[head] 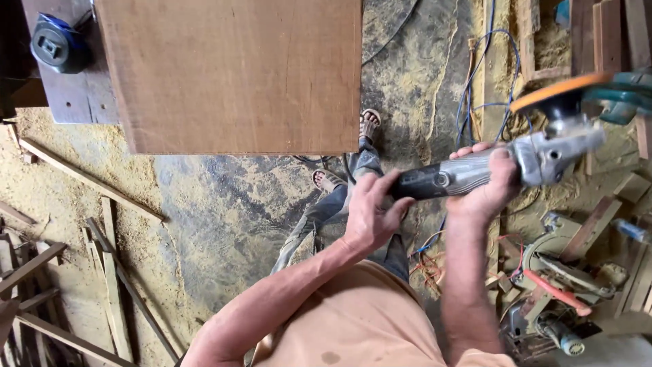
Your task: Measuring, marking, and sanding a wooden board using various workshop tools.
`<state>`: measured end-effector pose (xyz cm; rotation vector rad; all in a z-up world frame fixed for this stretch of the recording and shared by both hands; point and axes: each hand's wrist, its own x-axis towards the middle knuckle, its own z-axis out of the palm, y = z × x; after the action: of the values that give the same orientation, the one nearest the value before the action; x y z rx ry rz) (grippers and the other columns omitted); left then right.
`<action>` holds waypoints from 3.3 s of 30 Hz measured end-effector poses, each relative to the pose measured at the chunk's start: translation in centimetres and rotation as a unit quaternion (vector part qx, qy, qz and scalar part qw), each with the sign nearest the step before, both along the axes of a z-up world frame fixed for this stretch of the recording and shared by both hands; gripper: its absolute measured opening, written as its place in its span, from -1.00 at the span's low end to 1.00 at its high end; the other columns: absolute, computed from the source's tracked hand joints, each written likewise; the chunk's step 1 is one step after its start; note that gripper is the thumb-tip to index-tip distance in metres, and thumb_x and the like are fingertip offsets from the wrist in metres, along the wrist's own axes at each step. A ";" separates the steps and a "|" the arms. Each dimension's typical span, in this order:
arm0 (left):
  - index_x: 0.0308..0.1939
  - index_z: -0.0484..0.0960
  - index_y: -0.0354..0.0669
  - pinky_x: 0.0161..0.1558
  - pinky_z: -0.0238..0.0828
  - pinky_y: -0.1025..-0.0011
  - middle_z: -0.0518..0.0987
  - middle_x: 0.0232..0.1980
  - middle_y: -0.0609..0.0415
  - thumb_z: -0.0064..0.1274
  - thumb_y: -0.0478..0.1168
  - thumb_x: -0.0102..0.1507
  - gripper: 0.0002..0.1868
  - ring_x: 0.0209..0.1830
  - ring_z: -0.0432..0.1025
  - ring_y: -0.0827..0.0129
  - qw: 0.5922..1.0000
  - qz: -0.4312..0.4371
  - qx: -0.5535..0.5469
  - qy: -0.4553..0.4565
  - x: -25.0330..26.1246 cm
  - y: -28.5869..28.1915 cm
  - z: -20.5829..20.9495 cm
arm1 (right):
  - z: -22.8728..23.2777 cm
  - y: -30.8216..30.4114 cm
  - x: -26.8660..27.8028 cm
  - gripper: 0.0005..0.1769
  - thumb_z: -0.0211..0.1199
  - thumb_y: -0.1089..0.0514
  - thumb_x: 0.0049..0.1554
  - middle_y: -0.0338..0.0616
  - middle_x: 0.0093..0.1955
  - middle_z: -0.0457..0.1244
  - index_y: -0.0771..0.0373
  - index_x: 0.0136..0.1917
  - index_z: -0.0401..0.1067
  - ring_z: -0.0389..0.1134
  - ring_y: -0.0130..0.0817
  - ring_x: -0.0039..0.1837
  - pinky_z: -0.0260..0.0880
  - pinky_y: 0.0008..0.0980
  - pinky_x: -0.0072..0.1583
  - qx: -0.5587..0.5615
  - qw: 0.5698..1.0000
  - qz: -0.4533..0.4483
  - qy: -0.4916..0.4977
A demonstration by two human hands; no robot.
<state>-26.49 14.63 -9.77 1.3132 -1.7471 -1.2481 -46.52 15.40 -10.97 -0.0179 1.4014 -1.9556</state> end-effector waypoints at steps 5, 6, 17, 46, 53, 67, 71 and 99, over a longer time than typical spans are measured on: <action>-0.55 0.75 -0.12 -0.83 0.43 0.15 0.51 -0.75 -0.10 0.18 -0.12 0.05 -0.82 -0.79 0.49 0.03 0.853 0.029 0.521 -0.015 2.5 -10.8 8.5 | 5.6 -0.4 -1.2 -0.62 0.24 -0.04 0.04 0.01 -0.15 0.35 0.15 0.08 0.42 0.50 -0.07 -0.13 0.62 0.04 -0.07 0.073 0.965 0.243 -0.073; -0.30 0.60 0.00 -0.56 0.31 0.02 0.37 -0.46 -0.08 0.18 0.01 0.16 -0.78 -0.50 0.34 0.00 0.907 0.018 0.399 -0.131 3.9 -13.6 6.4 | 9.5 -1.6 1.0 -0.75 0.30 0.04 0.00 -0.20 -0.20 0.32 0.06 -0.03 0.43 0.41 -0.27 -0.14 0.49 -0.19 -0.01 0.212 0.938 0.272 -0.045; 0.62 0.28 0.11 0.56 -0.37 -0.30 0.01 0.62 -0.18 -0.03 0.35 0.49 -0.26 0.62 -0.23 -0.22 0.876 0.007 -0.188 -0.444 8.5 -24.9 -0.6 | -4.0 2.1 3.1 -0.53 0.37 0.01 0.03 0.12 -0.12 0.37 0.34 0.07 0.37 0.43 -0.05 -0.20 0.51 -0.10 -0.15 0.174 0.774 0.404 -0.455; 0.64 0.18 0.15 0.60 -0.23 -0.35 -0.01 0.64 -0.20 -0.14 0.40 0.50 -0.24 0.64 -0.18 -0.31 0.848 -0.002 -0.203 -0.490 8.0 -24.2 -0.3 | -3.5 -2.7 2.8 -0.57 0.36 0.02 0.01 0.06 -0.13 0.37 0.30 0.06 0.39 0.43 -0.11 -0.19 0.52 -0.10 -0.12 0.203 0.788 0.397 -0.425; 0.62 0.19 0.12 0.58 -0.20 -0.37 0.03 0.63 -0.23 -0.20 0.38 0.48 -0.25 0.63 -0.13 -0.35 0.849 0.002 -0.221 -0.480 8.1 -24.3 -0.3 | -4.6 -6.2 1.8 -0.58 0.33 -0.01 0.03 0.05 -0.12 0.36 0.27 0.05 0.36 0.43 -0.10 -0.16 0.51 -0.08 -0.07 0.225 0.780 0.394 -0.430; 0.59 0.24 0.07 0.55 -0.25 -0.43 0.05 0.62 -0.29 -0.11 0.35 0.43 -0.23 0.63 -0.14 -0.40 0.867 -0.005 -0.200 -0.457 8.2 -24.2 -0.1 | -4.7 -14.7 -0.4 -0.61 0.33 0.02 0.03 0.13 -0.12 0.37 0.28 0.04 0.35 0.43 -0.05 -0.18 0.53 -0.04 -0.07 0.192 0.793 0.404 -0.414; 0.59 0.26 0.06 0.55 -0.23 -0.45 0.03 0.61 -0.27 -0.09 0.33 0.42 -0.23 0.62 -0.14 -0.40 0.866 -0.010 -0.193 -0.461 8.2 -24.2 -0.1 | -3.1 -18.4 -1.0 -0.57 0.37 0.05 -0.02 0.15 -0.13 0.39 0.37 0.00 0.37 0.44 -0.03 -0.20 0.56 -0.06 -0.13 0.169 0.800 0.417 -0.396; 0.62 0.26 0.09 0.57 -0.23 -0.34 0.05 0.63 -0.23 -0.25 0.38 0.48 -0.25 0.64 -0.13 -0.28 0.852 -0.002 -0.219 -0.476 8.2 -24.3 -0.1 | -2.6 -6.5 2.5 -0.60 0.32 0.03 0.00 0.10 -0.19 0.39 0.36 0.00 0.39 0.41 -0.03 -0.28 0.47 -0.14 -0.17 0.178 0.793 0.425 -0.398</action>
<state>-18.32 -9.65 -9.90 1.7562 -2.4695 -0.0662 -44.00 8.89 -13.59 0.2750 0.8927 -0.7537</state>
